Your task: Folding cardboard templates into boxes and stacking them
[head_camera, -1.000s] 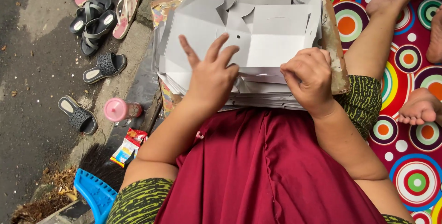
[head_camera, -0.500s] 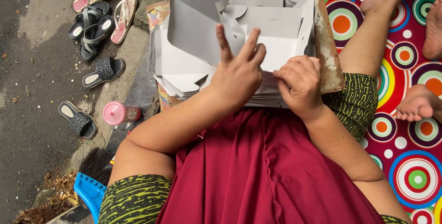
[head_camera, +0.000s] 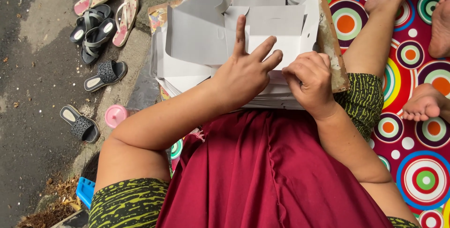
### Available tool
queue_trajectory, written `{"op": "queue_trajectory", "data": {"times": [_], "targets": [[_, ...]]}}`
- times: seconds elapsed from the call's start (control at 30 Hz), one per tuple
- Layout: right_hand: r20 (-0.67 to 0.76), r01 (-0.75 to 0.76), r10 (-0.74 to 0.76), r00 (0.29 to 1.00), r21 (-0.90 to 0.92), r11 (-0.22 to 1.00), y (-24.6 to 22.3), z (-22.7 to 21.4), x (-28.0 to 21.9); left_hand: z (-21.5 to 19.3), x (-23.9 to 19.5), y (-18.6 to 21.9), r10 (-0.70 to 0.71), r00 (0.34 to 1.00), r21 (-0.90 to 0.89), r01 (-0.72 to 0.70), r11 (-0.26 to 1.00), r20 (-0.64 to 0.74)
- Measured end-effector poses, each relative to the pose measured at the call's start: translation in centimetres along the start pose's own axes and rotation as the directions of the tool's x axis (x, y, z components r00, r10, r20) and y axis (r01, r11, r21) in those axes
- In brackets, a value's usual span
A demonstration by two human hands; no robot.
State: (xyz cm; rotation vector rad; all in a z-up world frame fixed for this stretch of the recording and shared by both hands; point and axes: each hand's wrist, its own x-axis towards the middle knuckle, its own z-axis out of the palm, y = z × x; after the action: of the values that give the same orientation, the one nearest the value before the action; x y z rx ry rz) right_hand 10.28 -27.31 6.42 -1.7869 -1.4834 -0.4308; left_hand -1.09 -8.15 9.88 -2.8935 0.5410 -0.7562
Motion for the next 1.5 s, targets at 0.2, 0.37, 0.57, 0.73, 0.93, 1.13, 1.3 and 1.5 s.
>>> {"op": "queue_trajectory", "data": {"times": [0.2, 0.37, 0.57, 0.73, 0.93, 1.13, 1.3, 1.5], "targets": [[0.003, -0.008, 0.008, 1.000, -0.031, 0.999, -0.4, 0.2, 0.0, 0.5, -0.2, -0.4, 0.031, 0.999, 0.023, -0.031, 0.999, 0.015], [-0.023, 0.024, -0.026, 0.999, -0.082, 0.996, -0.7, 0.7, 0.3, 0.7, 0.2, -0.4, 0.133, 0.991, 0.060, -0.132, 0.989, -0.009], [-0.002, -0.052, 0.052, 0.999, -0.142, 0.989, 0.5, 0.4, -0.8, -0.2, -0.4, -1.4, 0.160, 0.987, 0.011, -0.160, 0.987, -0.032], [0.000, 0.010, -0.010, 1.000, -0.119, 0.993, -0.9, 0.4, 0.3, 0.1, -0.4, -1.3, 0.181, 0.983, 0.021, -0.180, 0.983, -0.036], [-0.011, 0.030, -0.032, 0.999, -0.099, 0.995, -1.1, 0.9, 0.3, 1.3, 0.8, -0.9, 0.190, 0.979, 0.114, -0.182, 0.977, -0.068], [-0.058, 0.026, -0.034, 0.998, -0.140, 0.990, -1.9, 1.8, 0.1, 2.7, 1.6, 0.1, 0.216, 0.975, 0.193, -0.205, 0.960, -0.041], [-0.110, -0.060, 0.040, 0.993, -0.184, 0.981, -1.6, 2.2, -0.6, -0.1, -0.2, 2.3, 0.128, 0.991, 0.407, -0.106, 0.907, -0.028], [-0.196, 0.012, -0.024, 0.980, -0.067, 0.998, -0.9, 2.7, -1.4, 3.3, -7.6, 5.6, -0.054, 0.850, 0.189, 0.177, 0.966, -0.524]]}}
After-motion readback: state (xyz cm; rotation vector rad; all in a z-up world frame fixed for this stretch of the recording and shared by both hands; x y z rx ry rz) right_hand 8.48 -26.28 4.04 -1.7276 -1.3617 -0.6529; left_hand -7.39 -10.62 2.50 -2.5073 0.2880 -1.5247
